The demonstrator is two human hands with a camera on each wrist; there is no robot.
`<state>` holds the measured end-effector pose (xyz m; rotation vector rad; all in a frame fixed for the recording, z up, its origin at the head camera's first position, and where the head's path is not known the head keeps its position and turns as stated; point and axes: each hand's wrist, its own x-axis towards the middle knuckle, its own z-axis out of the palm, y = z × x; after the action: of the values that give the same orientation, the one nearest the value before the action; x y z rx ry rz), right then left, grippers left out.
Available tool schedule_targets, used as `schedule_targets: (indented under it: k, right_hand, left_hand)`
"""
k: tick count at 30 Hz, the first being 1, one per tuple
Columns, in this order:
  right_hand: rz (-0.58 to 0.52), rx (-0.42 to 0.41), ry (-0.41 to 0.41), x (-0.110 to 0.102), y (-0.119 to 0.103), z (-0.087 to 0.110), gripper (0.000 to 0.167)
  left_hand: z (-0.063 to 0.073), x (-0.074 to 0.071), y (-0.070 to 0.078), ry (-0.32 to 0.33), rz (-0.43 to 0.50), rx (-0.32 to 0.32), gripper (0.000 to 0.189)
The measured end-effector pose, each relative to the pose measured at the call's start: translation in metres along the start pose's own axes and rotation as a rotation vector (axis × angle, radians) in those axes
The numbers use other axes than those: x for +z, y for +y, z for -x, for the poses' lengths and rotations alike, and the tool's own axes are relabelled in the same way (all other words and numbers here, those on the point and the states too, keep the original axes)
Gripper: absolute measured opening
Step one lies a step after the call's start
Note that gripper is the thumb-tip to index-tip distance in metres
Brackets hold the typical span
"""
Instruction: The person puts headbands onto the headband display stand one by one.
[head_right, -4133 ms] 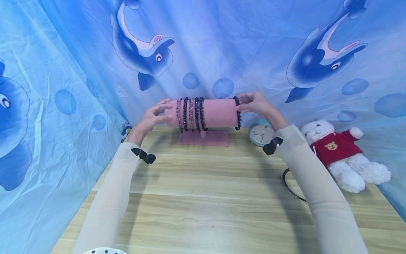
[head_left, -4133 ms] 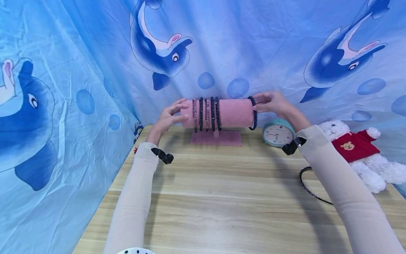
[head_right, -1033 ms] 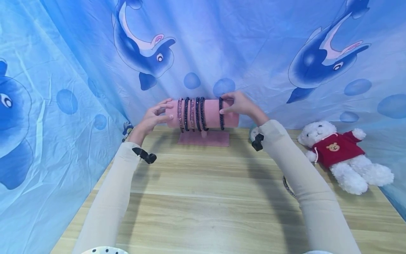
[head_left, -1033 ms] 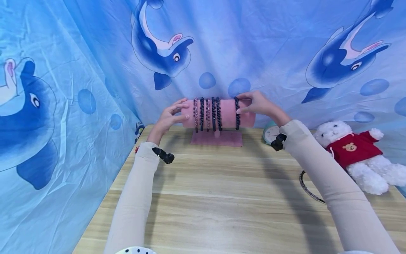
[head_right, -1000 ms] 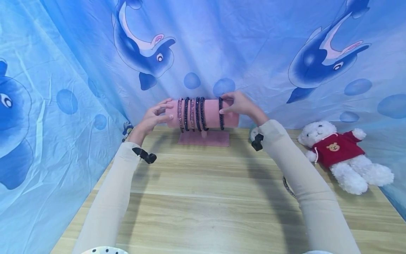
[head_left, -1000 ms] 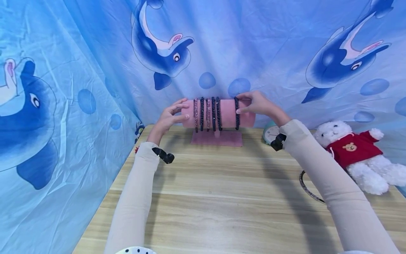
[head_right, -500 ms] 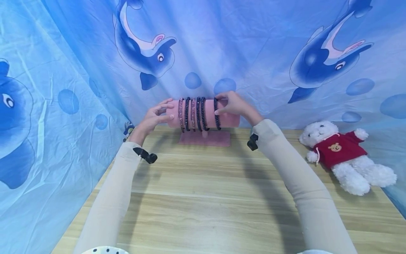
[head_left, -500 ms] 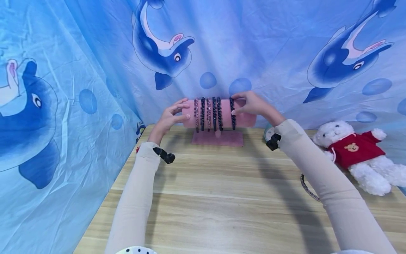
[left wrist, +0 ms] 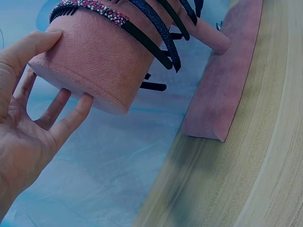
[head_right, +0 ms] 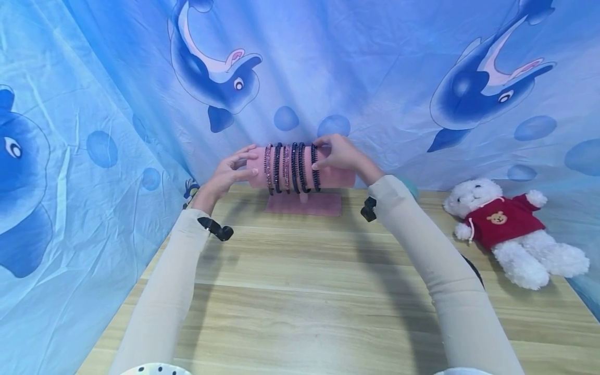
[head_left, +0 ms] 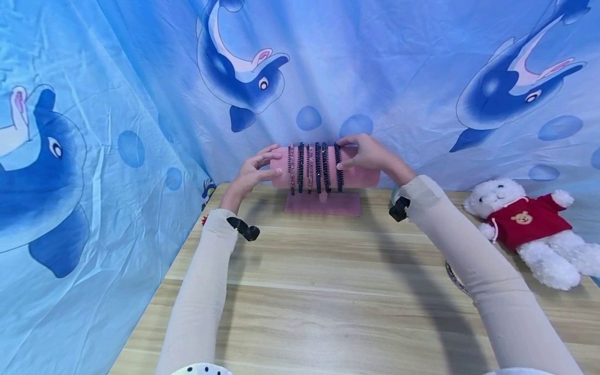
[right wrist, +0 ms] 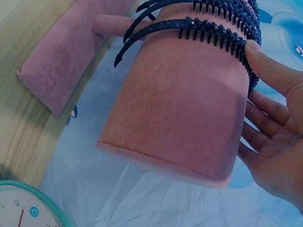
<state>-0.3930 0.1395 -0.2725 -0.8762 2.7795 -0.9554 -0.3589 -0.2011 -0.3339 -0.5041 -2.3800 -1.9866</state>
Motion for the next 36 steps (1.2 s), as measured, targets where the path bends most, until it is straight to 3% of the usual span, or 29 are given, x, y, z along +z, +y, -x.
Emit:
schedule_targets:
  k: [26, 31, 36]
  right_hand:
    - [-0.022, -0.028, 0.037, 0.009, -0.007, -0.002, 0.074]
    - [-0.023, -0.071, 0.042, 0.004, -0.004, 0.005, 0.073]
    - [-0.002, -0.067, 0.048, -0.008, 0.005, 0.024, 0.071]
  left_hand:
    - [0.001, -0.001, 0.0, -0.012, -0.006, 0.033, 0.045]
    - [0.001, -0.001, 0.0, -0.013, 0.003, 0.029, 0.044]
    - [0.001, 0.0, 0.001, -0.014, -0.001, 0.023, 0.045]
